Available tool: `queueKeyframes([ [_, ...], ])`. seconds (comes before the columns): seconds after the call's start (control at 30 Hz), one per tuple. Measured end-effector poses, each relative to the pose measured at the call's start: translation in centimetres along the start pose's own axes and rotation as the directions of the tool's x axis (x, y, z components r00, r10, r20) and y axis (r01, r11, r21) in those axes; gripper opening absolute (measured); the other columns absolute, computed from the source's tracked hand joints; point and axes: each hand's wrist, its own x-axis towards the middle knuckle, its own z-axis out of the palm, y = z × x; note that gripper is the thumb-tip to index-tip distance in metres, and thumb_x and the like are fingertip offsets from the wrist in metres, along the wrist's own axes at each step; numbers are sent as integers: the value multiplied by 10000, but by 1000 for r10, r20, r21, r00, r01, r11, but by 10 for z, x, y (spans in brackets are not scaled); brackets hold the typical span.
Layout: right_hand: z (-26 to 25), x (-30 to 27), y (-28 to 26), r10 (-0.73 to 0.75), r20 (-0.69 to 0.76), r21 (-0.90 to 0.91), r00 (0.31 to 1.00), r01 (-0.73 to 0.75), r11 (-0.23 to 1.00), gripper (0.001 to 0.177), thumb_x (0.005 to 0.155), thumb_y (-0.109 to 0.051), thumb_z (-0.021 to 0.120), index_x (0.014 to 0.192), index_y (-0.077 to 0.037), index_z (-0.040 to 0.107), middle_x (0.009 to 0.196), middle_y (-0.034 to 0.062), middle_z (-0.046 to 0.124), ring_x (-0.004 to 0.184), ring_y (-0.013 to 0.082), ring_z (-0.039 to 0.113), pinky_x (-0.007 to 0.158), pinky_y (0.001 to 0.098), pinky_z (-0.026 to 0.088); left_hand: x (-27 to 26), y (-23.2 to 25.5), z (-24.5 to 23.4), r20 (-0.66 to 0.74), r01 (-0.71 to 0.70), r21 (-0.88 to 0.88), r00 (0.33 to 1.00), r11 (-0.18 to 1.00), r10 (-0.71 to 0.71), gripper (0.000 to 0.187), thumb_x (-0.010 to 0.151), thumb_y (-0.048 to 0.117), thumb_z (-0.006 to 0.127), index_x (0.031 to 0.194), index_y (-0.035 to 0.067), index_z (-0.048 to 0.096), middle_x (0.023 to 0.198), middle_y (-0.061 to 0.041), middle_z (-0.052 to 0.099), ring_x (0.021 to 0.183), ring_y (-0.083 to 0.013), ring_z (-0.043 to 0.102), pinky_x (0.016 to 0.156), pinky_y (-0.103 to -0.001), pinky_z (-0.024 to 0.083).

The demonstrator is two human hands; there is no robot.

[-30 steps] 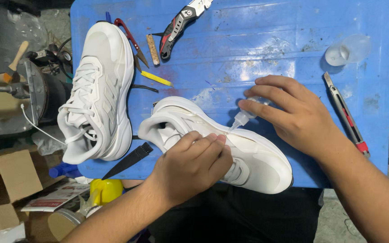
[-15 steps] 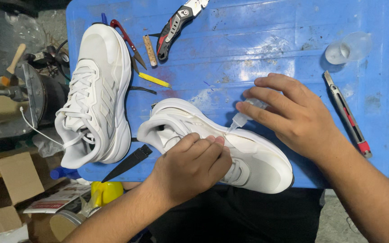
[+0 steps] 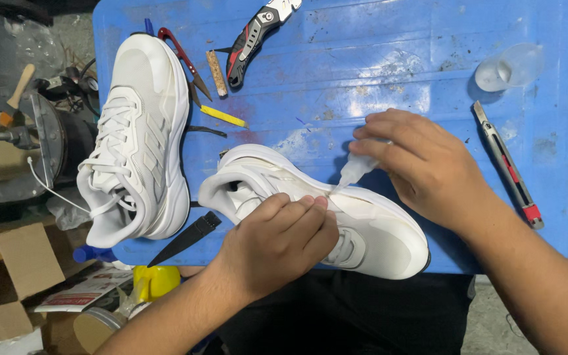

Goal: The person applies a liquid from a small bottle into the sole of a white sneaker, then presses the sole together with their hands. They repeat this process on different sections of the shoe, wiping the area with a white cloth between applications.

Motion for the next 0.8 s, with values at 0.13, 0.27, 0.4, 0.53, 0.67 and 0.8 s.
queueKeyframes([
  [0.13,1,-8,11,212,19,295,977,-208,933,442,852,-72,791,1255,-37,612,1271,112,700,1254,266,664,1057,384,548,1,4,-3,15,41,-6,999,999,-41,144,967,80,673,1108,54,658,1070,-71,671,984,-182,659,849,-321,522],
  [0.27,5,-10,17,304,49,453,951,-293,842,448,942,-85,764,1303,-15,509,1305,115,705,1299,227,678,1124,370,549,6,14,-9,68,121,41,990,992,-124,325,947,171,614,1252,66,657,1152,-86,684,1063,-218,671,966,-388,514],
  [0.4,-1,-10,12,305,67,461,950,-301,835,501,913,-56,778,1329,-13,502,1361,141,666,1334,277,650,1144,382,523,14,20,-9,48,191,153,979,970,-200,376,922,198,585,1263,51,638,1202,-113,683,1158,-269,680,1038,-458,496],
  [0.53,-31,-30,-3,392,-50,-5,918,-393,919,504,858,-81,808,1299,3,579,1277,182,653,1147,342,659,968,411,541,18,21,-9,88,187,246,973,951,-214,398,874,158,599,1219,-34,647,1194,-185,699,1125,-287,682,988,-374,516],
  [0.67,-49,-56,-12,481,-151,-512,863,-485,709,426,807,-176,850,1146,12,674,1048,187,655,958,371,638,823,445,527,10,16,-8,75,138,215,985,967,-157,281,864,113,632,1103,-32,651,1123,-180,721,1062,-276,693,967,-357,531],
  [0.8,-44,-74,-12,547,-145,-465,824,-545,698,283,942,-134,796,1184,-26,695,1058,155,668,988,318,650,843,405,533,0,12,-6,-8,129,129,992,983,-129,176,901,80,667,1053,-4,641,1054,-152,729,1012,-256,718,924,-352,545],
])
